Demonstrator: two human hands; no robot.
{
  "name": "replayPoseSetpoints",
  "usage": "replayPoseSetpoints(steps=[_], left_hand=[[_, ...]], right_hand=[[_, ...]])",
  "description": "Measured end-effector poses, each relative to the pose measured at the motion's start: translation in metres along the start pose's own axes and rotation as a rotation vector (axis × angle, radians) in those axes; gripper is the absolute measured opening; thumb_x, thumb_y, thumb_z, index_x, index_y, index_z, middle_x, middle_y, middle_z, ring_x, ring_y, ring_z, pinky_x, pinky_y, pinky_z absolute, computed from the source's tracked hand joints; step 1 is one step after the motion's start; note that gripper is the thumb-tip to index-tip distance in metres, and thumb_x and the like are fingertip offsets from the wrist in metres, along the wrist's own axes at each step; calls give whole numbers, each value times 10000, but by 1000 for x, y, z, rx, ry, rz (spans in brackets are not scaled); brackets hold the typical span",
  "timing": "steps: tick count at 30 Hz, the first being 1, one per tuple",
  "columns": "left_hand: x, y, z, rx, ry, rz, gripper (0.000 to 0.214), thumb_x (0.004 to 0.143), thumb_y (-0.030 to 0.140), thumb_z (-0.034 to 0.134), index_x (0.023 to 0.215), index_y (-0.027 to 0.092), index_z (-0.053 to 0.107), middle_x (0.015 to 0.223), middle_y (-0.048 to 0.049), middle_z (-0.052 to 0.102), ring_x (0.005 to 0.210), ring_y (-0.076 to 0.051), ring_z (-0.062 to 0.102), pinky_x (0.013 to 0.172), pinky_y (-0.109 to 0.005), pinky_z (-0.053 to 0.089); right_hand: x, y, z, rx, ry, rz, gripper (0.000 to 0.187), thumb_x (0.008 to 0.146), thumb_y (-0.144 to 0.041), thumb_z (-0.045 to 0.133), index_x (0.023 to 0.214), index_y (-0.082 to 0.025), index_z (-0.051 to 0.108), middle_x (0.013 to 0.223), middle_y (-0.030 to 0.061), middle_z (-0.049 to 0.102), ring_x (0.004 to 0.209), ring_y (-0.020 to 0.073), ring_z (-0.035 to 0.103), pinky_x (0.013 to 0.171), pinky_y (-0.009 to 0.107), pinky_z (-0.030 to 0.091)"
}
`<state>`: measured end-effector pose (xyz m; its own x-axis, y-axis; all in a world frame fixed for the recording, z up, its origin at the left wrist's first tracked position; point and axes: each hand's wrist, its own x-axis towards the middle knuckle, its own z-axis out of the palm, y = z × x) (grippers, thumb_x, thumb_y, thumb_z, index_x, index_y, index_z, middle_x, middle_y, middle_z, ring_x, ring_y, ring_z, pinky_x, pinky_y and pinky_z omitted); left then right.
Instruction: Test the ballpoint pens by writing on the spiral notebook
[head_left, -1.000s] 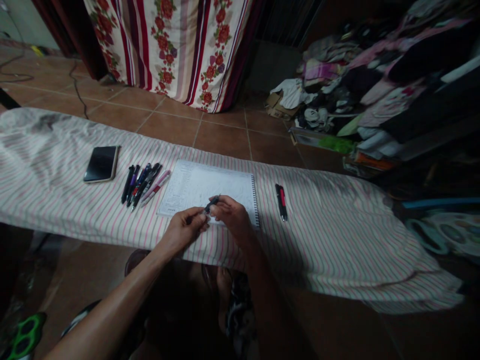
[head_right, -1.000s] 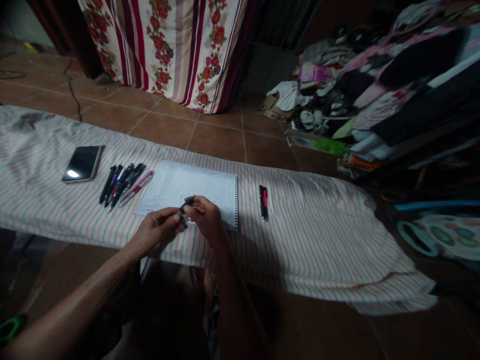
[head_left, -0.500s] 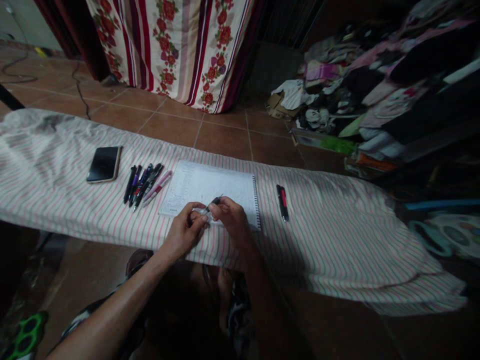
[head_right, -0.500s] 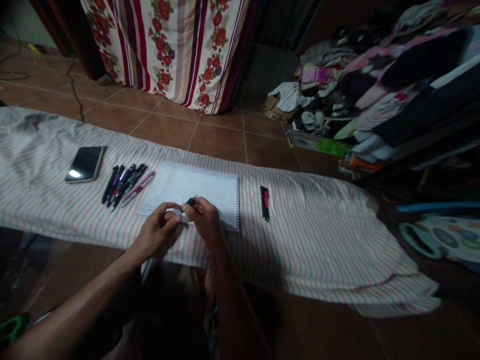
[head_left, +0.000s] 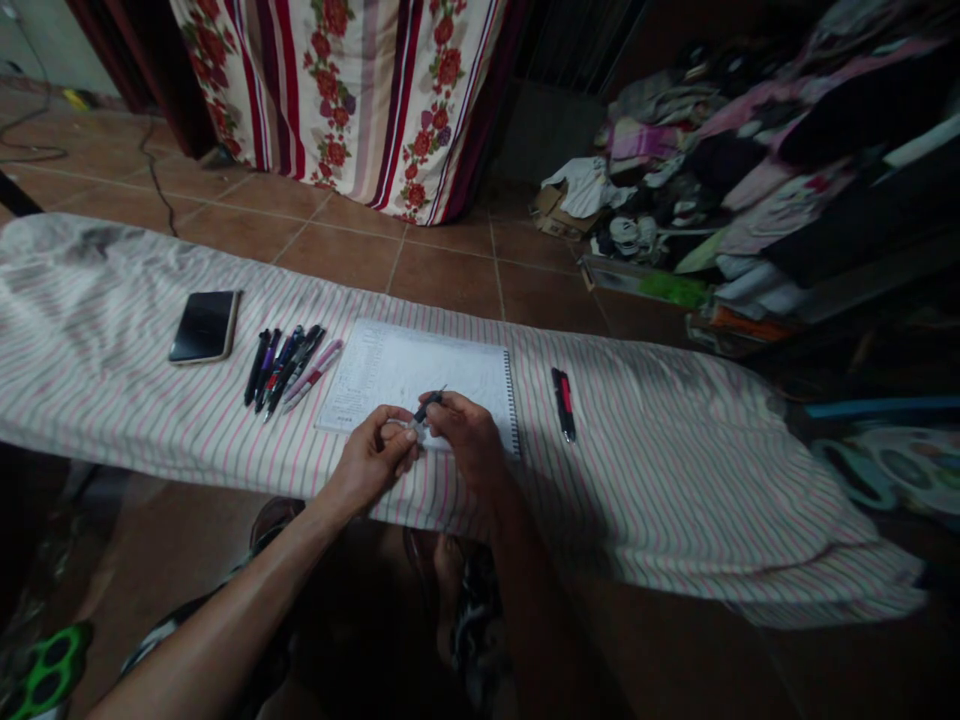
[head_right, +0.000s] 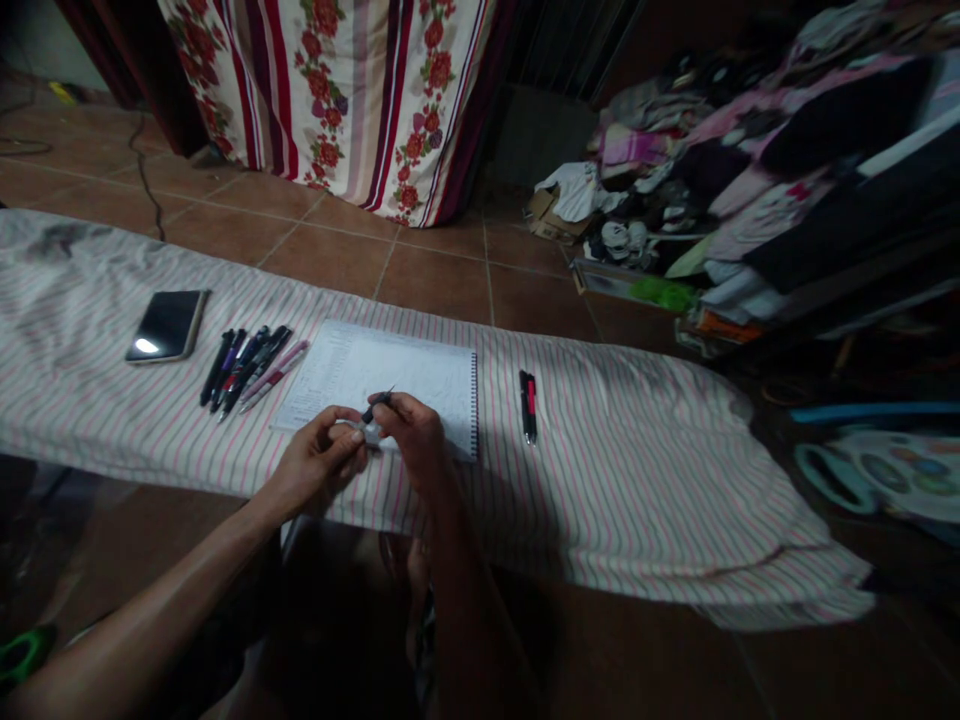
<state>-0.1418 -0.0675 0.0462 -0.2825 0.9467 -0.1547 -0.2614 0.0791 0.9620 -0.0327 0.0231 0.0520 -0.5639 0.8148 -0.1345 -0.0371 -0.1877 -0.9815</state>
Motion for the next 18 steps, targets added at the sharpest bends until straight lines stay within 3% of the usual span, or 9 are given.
replayPoseSetpoints(steps=[5,8,14,18], left_hand=[[-1,-1,1,10,14,20,332,727,421,615,884,178,452,522,72,509,410,-52,383,421,-182,289],[-2,0,0,-18,21,-6,321,714,416,631,840,174,462,532,58,530,414,-50,394,411,-174,281],[-1,7,-1,-23,-32,-76,319,713,422,629,818,129,557,563,12,569,410,-45,389,385,-177,244],[-1,5,-1,15,4,-93,329,698,424,641,819,120,609,569,16,555,423,-39,364,403,-183,230]], right_hand=[[2,2,3,-128,12,-81,221,680,-376,602,794,-189,626,607,-27,574,576,112,507,582,250,404],[-1,-2,5,-89,7,-78,213,682,-365,605,796,-187,627,588,-32,568,553,103,491,559,241,390],[-7,-9,4,53,-12,21,298,664,-352,631,912,-189,655,896,38,685,437,38,335,403,210,221],[-6,-7,6,68,14,-18,256,633,-309,662,858,-187,660,815,28,696,513,67,467,498,219,349]])
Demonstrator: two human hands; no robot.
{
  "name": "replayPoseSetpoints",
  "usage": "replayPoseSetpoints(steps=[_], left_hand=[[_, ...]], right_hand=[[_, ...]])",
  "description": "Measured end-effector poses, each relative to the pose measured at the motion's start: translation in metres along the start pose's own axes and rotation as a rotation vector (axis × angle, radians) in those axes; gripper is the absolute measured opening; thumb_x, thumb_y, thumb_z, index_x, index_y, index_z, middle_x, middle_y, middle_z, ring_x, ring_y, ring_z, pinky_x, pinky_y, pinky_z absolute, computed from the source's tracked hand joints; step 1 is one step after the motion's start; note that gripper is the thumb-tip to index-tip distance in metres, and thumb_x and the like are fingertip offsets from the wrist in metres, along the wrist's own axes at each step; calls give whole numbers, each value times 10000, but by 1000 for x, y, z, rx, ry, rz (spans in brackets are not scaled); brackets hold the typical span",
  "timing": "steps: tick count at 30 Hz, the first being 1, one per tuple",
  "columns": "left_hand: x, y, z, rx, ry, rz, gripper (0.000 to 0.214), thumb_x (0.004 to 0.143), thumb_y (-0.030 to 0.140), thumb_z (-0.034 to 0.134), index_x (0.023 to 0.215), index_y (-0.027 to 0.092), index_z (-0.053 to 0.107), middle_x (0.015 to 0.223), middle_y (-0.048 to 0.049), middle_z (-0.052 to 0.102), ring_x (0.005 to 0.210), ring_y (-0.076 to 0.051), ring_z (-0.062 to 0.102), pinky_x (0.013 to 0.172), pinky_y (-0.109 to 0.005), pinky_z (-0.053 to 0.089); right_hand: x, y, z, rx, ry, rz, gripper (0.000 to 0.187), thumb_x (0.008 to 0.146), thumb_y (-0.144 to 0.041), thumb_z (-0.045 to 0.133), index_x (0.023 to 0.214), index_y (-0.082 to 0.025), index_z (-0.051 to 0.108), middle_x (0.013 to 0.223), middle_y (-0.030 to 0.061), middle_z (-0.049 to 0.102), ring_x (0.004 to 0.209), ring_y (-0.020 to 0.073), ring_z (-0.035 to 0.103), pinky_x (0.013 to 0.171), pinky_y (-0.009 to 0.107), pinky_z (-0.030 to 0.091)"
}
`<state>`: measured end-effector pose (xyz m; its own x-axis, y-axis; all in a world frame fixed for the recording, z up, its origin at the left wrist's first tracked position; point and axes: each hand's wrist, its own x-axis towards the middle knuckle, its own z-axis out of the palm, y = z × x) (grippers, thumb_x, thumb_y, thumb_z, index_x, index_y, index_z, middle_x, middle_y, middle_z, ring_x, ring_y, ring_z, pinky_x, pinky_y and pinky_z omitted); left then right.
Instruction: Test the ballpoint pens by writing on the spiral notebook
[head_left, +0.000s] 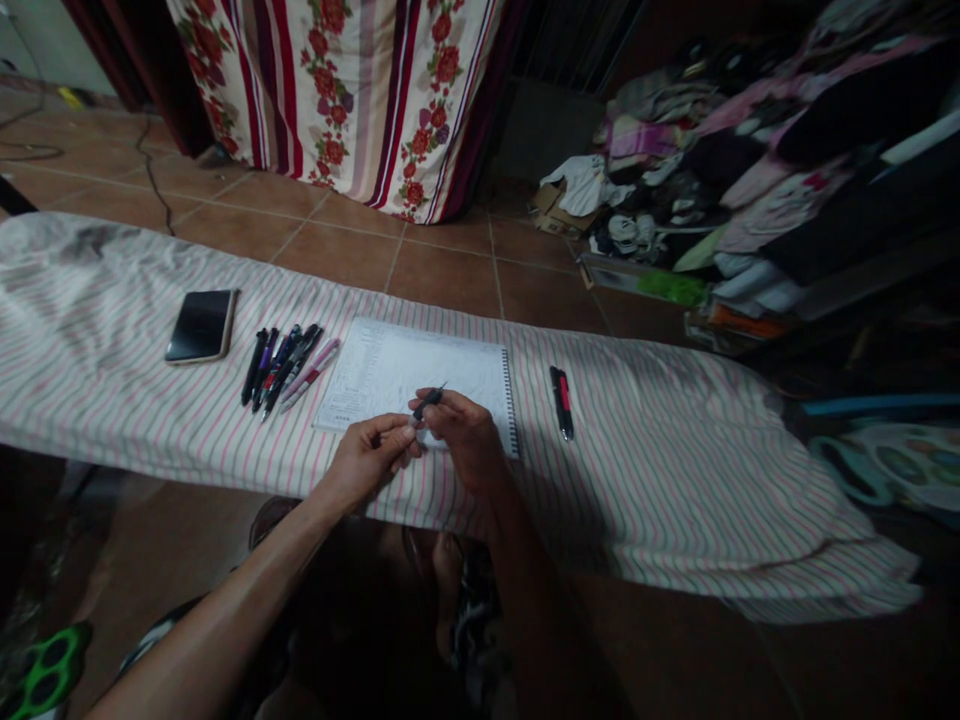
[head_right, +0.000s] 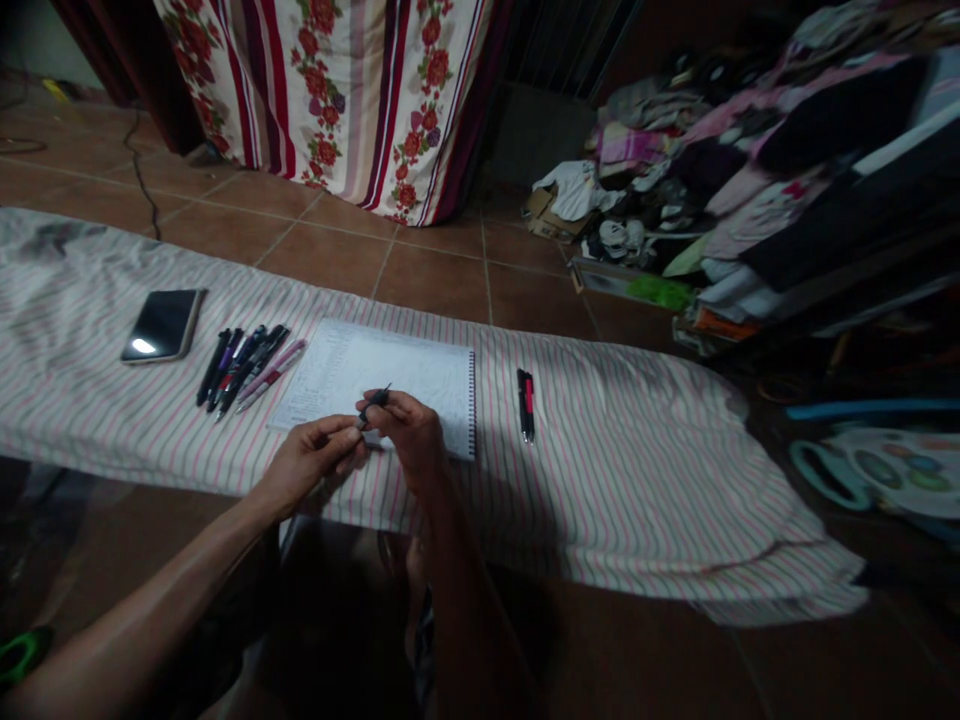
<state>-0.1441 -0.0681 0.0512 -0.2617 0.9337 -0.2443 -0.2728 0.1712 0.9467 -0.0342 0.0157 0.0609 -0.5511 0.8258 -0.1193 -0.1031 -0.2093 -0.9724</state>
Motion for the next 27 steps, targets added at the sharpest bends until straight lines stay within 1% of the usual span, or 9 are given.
replayPoseSetpoints(steps=[2,4,9,12,14,17,19,22,27], left_hand=[[0,-2,1,1,24,7,347,679,433,653,830,123,611,581,18,551,445,-48,384,421,-186,250],[1,-4,3,-12,48,23,352,668,441,656,829,133,600,582,24,542,465,-58,408,439,-190,277],[0,-5,5,29,101,82,331,669,456,642,780,153,568,533,50,491,473,-70,428,465,-191,321],[-1,-4,6,49,109,107,321,682,455,629,759,150,563,516,57,468,464,-67,408,457,-187,306],[-2,-3,5,25,86,91,323,699,460,613,768,147,567,511,58,459,441,-61,381,438,-187,279],[-2,-4,3,-29,40,49,316,722,451,601,793,144,575,502,56,456,416,-52,347,420,-184,235],[-1,-6,2,-54,2,36,307,737,441,595,799,141,582,498,51,460,412,-47,329,417,-182,213],[-2,-8,2,-82,-22,39,299,751,435,587,798,140,583,491,53,451,410,-44,316,420,-181,205],[-3,-5,5,-53,43,61,294,732,435,604,803,153,558,491,65,440,422,-51,344,432,-180,237]], right_hand=[[1,2,2,0,39,-18,230,626,-312,666,816,-184,645,781,24,692,584,99,541,579,244,404],[2,3,5,-18,72,-10,233,618,-325,672,797,-183,624,738,14,681,623,120,574,623,258,422],[5,7,11,-131,127,-7,226,615,-331,674,760,-183,584,605,-44,608,581,106,552,579,231,398],[5,9,13,-123,146,-30,204,624,-321,666,747,-184,580,575,-58,583,566,97,532,561,219,386],[4,8,12,-69,117,-28,206,625,-317,666,763,-184,592,603,-50,603,547,86,509,546,215,376],[2,5,7,-7,37,3,240,641,-328,651,826,-177,630,708,-12,656,491,62,440,467,207,317],[2,3,4,-1,12,15,244,654,-328,637,843,-173,645,743,7,670,479,60,417,443,207,288],[2,3,4,-37,43,-9,203,654,-313,633,801,-173,646,734,9,675,503,69,452,489,215,338],[5,5,9,-95,86,-23,216,626,-341,660,759,-175,626,695,-7,668,554,91,523,566,227,400]])
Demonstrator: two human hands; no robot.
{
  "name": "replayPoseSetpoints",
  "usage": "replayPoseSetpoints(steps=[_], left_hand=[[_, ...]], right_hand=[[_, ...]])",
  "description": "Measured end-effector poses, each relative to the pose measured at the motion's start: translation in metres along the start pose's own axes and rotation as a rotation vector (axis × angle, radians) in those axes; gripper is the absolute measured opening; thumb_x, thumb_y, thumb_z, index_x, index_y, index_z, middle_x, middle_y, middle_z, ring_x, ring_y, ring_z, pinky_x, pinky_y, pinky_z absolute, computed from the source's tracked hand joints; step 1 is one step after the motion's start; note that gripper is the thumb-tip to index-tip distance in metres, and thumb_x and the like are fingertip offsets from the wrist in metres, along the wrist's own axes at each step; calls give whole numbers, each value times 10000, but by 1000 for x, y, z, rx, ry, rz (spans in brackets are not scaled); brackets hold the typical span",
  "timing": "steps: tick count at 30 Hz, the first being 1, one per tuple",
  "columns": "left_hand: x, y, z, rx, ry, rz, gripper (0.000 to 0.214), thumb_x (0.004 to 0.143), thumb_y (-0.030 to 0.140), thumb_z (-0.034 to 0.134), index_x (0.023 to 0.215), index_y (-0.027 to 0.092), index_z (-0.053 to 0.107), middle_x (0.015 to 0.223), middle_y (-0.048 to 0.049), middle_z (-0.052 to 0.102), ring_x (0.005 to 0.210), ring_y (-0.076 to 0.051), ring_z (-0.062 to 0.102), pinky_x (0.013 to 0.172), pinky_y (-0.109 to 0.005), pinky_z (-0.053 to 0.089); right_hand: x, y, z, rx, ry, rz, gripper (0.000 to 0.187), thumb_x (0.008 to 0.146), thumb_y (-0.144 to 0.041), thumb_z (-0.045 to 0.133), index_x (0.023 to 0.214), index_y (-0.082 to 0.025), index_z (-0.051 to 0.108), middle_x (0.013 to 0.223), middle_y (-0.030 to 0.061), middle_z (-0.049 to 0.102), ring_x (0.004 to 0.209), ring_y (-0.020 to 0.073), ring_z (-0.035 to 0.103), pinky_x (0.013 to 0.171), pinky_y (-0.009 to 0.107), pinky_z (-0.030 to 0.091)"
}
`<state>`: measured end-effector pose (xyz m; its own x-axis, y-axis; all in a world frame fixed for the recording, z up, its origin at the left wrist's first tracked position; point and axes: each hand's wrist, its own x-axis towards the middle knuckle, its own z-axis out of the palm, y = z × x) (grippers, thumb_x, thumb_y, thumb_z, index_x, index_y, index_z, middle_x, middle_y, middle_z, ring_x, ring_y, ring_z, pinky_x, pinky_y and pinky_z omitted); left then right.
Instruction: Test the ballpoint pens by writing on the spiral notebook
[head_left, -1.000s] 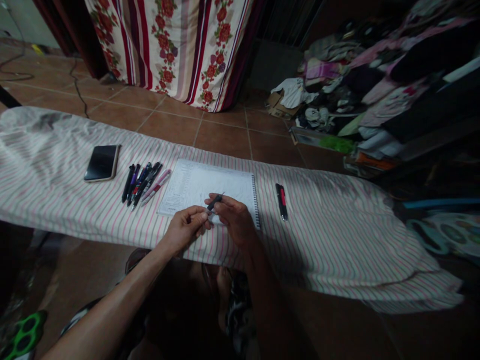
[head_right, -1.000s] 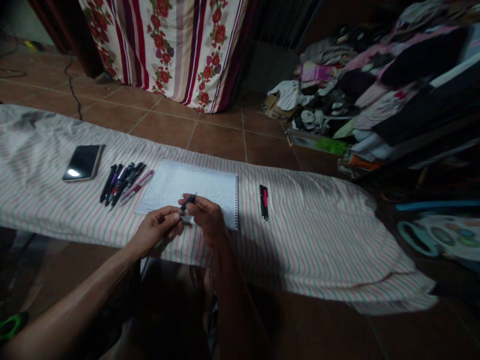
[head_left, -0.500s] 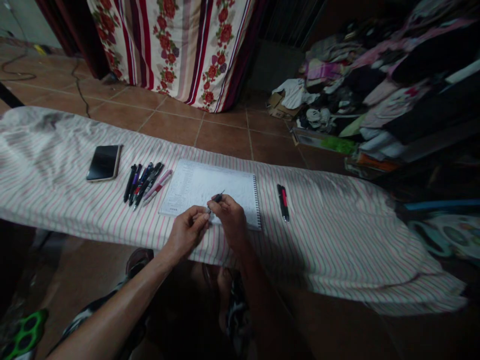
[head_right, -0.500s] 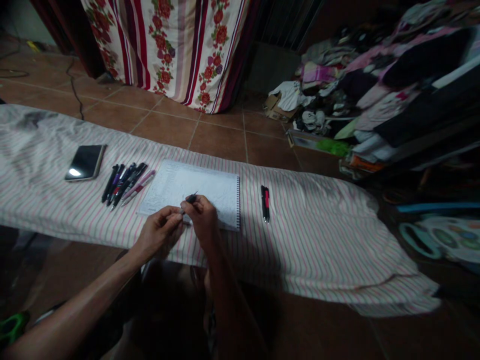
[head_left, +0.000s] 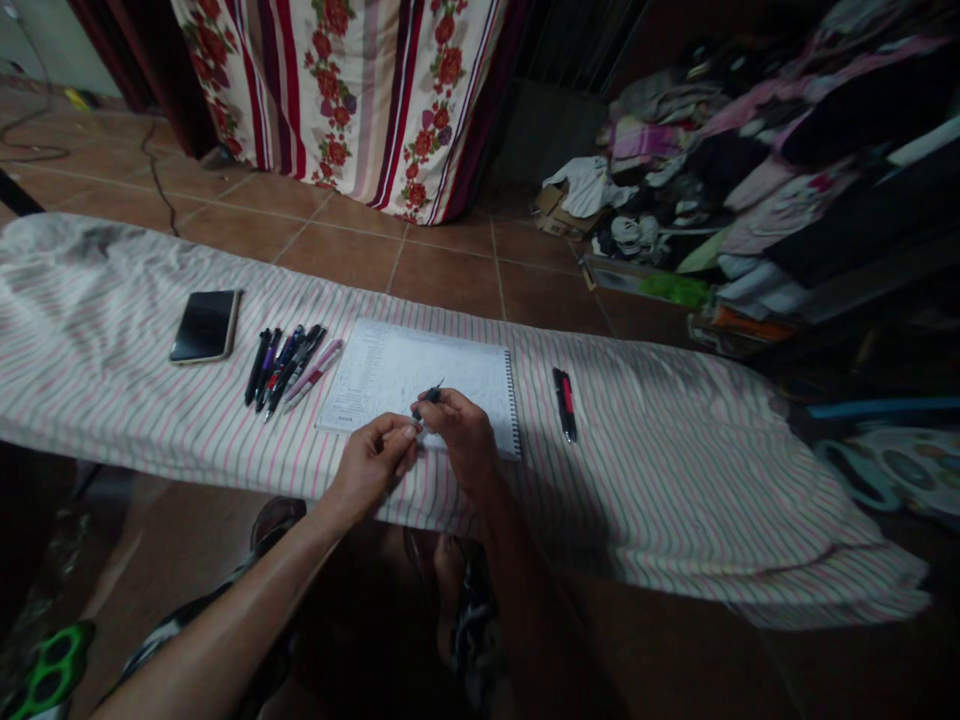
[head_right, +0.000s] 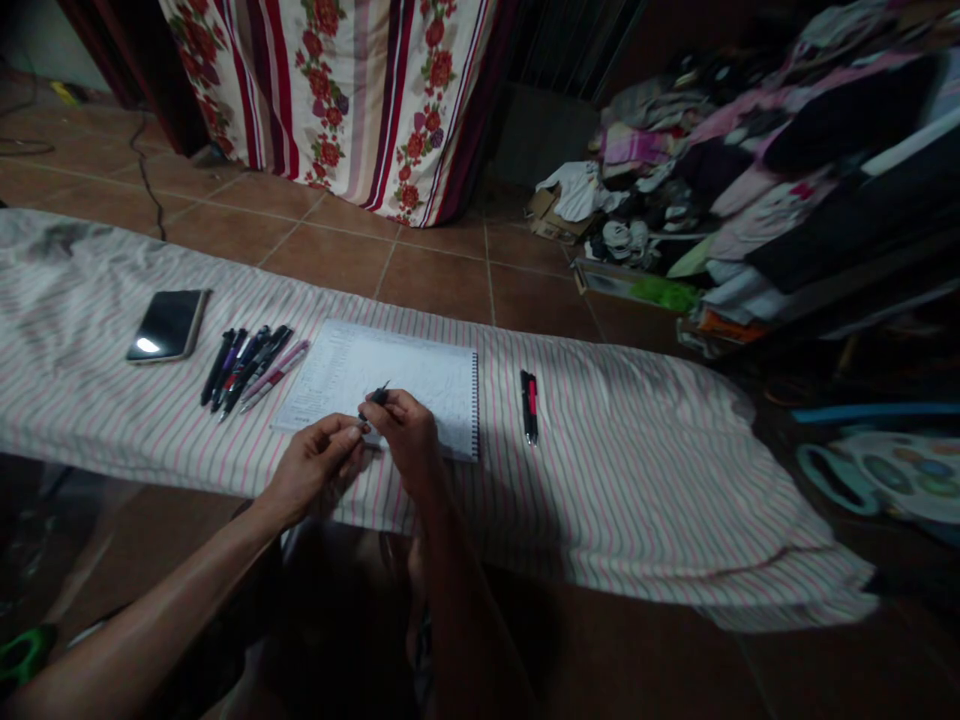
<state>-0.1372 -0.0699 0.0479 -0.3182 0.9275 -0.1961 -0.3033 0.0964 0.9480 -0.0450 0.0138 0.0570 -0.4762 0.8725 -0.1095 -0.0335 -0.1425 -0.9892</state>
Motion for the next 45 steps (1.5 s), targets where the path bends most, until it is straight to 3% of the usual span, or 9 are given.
replayPoseSetpoints(steps=[7,11,14,20,24,29,36,40,45], left_hand=[[0,-1,-1,138,73,66,284,727,436,588,768,159,537,521,65,464,440,-64,376,441,-191,281],[1,-5,-2,290,125,184,215,771,368,560,800,155,572,605,29,551,570,-96,487,564,-212,373],[2,-4,-1,228,135,160,239,753,392,576,773,154,568,569,38,523,527,-89,463,520,-205,353],[1,2,-2,-85,-24,-28,288,747,423,596,785,138,571,469,65,424,397,-46,314,419,-190,195],[1,3,-6,-210,-155,-70,276,779,393,577,756,118,588,456,67,393,390,-26,266,442,-191,185],[0,4,-6,-240,-206,-85,281,794,384,564,759,107,595,466,66,398,368,-11,232,440,-198,168],[-2,6,-4,-154,-117,-55,317,735,438,623,775,129,565,497,58,438,412,-28,297,426,-182,176],[-2,7,-3,-42,-40,-46,325,715,450,630,776,140,556,536,41,500,415,-37,337,414,-181,191],[0,7,1,-18,65,-17,353,655,478,663,733,155,543,494,63,452,417,-49,362,411,-178,239]], right_hand=[[-2,-1,2,-61,22,-2,223,649,-348,643,796,-181,630,721,0,683,574,104,559,546,222,407],[-1,2,6,-96,91,-2,200,638,-328,660,764,-178,620,663,-10,666,604,116,579,572,222,417],[-1,4,7,-54,100,1,230,640,-339,664,796,-173,631,706,3,670,615,117,572,578,227,420],[-4,-1,-2,-43,-47,-53,350,808,-446,468,921,-179,664,817,41,678,530,87,453,492,232,343],[-5,-8,-7,7,-93,-20,324,779,-401,519,990,-192,647,970,75,684,604,110,475,485,236,326],[-5,-7,-9,76,-155,14,316,742,-380,571,999,-214,647,1002,68,682,653,119,510,522,241,357],[1,5,-6,203,-90,-23,244,680,-335,653,877,-192,642,852,31,690,629,107,535,644,258,420],[0,5,-3,124,-51,-59,244,707,-341,639,890,-181,633,858,32,694,662,110,556,661,255,424],[-5,5,4,5,13,-128,264,779,-350,564,974,-187,636,917,41,699,771,133,596,702,261,437]])
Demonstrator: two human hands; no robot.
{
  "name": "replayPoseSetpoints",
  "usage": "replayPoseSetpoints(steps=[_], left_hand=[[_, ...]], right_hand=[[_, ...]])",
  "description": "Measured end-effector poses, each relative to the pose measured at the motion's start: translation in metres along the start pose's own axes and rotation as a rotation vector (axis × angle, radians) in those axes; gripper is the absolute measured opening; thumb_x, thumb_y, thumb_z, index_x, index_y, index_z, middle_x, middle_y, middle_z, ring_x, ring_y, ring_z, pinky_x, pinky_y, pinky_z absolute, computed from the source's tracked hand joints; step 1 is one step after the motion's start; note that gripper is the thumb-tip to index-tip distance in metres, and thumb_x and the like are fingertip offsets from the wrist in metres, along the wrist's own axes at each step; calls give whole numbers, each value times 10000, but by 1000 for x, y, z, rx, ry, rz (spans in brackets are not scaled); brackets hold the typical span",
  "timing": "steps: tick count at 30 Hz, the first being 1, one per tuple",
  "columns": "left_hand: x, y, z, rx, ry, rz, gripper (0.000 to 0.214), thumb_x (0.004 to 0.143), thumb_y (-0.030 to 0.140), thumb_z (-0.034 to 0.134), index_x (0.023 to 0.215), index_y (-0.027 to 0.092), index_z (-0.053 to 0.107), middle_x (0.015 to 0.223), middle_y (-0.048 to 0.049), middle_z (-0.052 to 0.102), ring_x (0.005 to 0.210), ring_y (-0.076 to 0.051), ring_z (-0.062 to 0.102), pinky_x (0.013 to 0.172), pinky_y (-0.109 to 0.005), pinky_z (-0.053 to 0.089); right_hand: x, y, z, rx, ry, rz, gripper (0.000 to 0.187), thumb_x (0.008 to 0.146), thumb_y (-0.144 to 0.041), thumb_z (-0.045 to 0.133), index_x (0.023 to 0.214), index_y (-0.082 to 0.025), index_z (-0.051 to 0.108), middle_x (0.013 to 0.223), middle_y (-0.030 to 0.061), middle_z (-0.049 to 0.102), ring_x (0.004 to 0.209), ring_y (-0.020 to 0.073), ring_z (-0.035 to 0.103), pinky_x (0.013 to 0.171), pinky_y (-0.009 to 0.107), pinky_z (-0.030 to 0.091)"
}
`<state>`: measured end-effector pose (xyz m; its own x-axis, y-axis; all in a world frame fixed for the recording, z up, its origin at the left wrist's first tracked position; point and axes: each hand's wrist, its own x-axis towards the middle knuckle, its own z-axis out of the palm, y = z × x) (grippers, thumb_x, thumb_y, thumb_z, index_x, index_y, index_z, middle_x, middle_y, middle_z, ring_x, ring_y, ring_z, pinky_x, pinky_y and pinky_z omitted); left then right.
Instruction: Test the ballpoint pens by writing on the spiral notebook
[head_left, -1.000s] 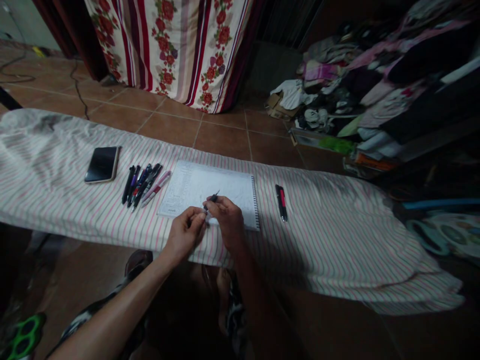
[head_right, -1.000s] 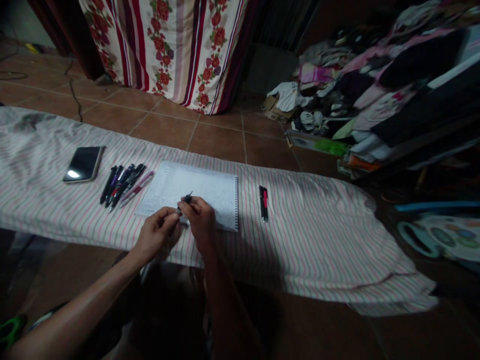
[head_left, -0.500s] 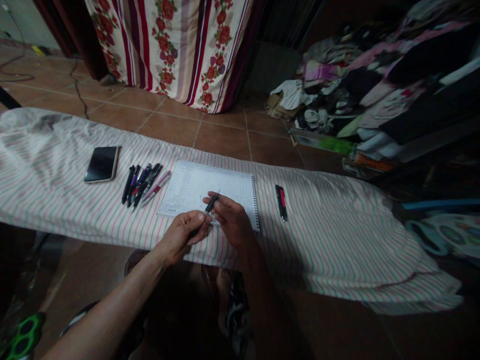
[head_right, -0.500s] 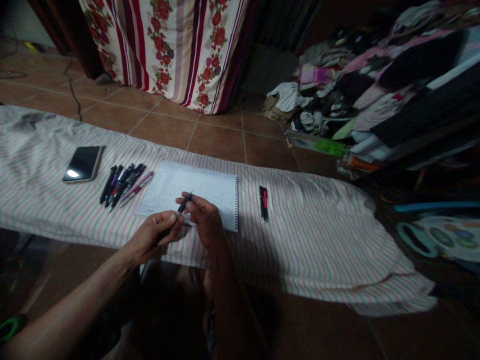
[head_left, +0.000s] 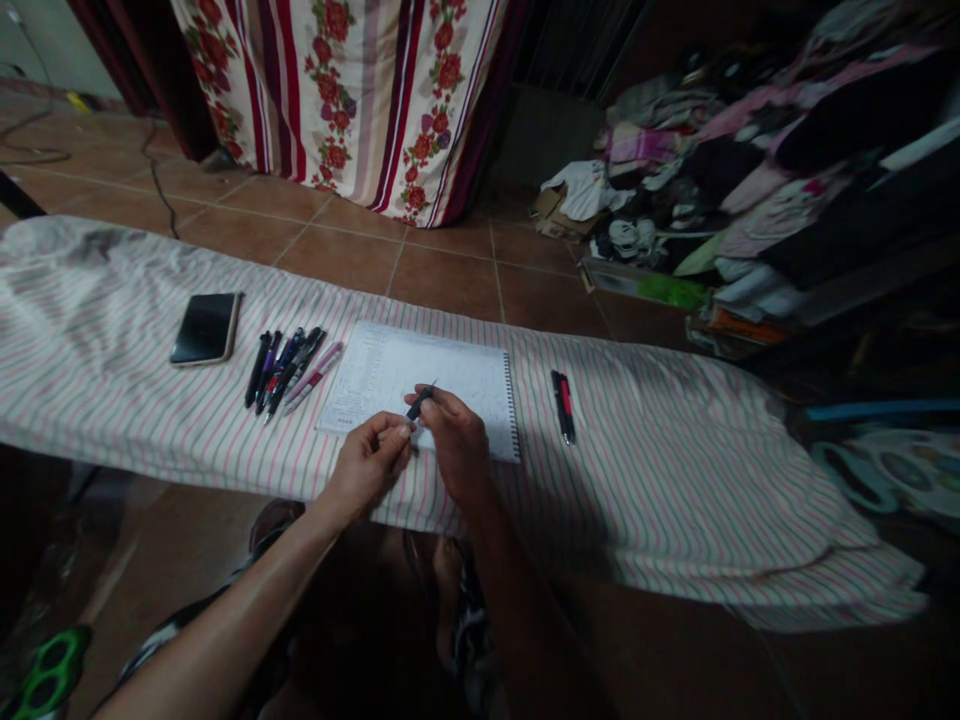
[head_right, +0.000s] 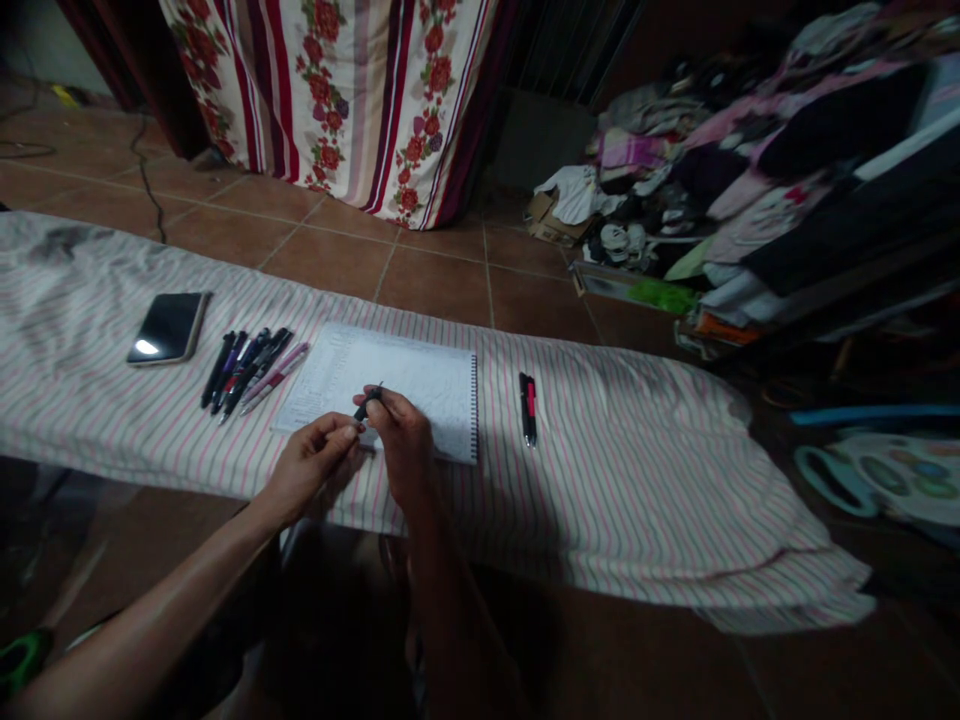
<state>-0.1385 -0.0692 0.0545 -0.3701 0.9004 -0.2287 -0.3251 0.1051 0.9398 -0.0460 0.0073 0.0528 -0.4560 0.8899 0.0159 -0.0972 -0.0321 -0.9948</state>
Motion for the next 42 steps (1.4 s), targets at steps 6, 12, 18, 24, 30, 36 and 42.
replayPoseSetpoints(steps=[6,12,18,24,30,36,42], left_hand=[[1,-3,0,-49,21,-23,368,626,465,691,748,160,525,492,74,442,389,-39,349,388,-169,226],[1,-4,-3,-76,-56,-27,309,701,432,647,759,144,551,465,71,417,395,-34,324,393,-164,198],[5,-2,-5,-80,-10,-32,319,674,421,671,789,145,559,473,59,465,385,-45,365,386,-171,226],[4,-1,-13,-120,39,-44,308,670,385,679,820,141,564,525,28,553,448,-68,468,431,-176,318],[6,-3,-18,-118,54,-45,308,675,376,677,834,132,576,559,14,584,482,-83,515,482,-199,379],[6,-6,-20,-120,65,-92,332,632,388,709,810,143,572,557,18,592,469,-82,521,456,-189,360],[5,-4,-19,-103,67,-111,358,599,398,727,790,139,569,556,8,603,463,-83,525,446,-186,357]], right_hand=[[-2,-2,1,-37,-32,17,319,787,-385,542,1009,-175,633,926,64,705,822,170,624,702,286,462],[-2,-7,-2,-61,-63,23,324,781,-389,545,1006,-174,635,954,68,702,852,178,624,732,302,468],[8,1,-15,-191,51,17,399,762,-411,534,1098,-202,583,922,62,703,767,174,626,598,267,462],[16,14,-36,-640,190,-118,127,701,-282,579,749,-178,633,766,40,641,654,158,585,599,275,444],[9,11,-38,-899,0,-160,86,736,-215,575,758,-200,656,781,24,601,657,131,560,646,263,419],[7,19,-32,-1048,-40,-182,68,725,-254,629,767,-224,675,812,38,596,757,169,552,686,282,408],[9,25,-27,-1064,-54,-192,69,732,-200,604,744,-222,669,804,44,596,798,183,549,729,290,413]])
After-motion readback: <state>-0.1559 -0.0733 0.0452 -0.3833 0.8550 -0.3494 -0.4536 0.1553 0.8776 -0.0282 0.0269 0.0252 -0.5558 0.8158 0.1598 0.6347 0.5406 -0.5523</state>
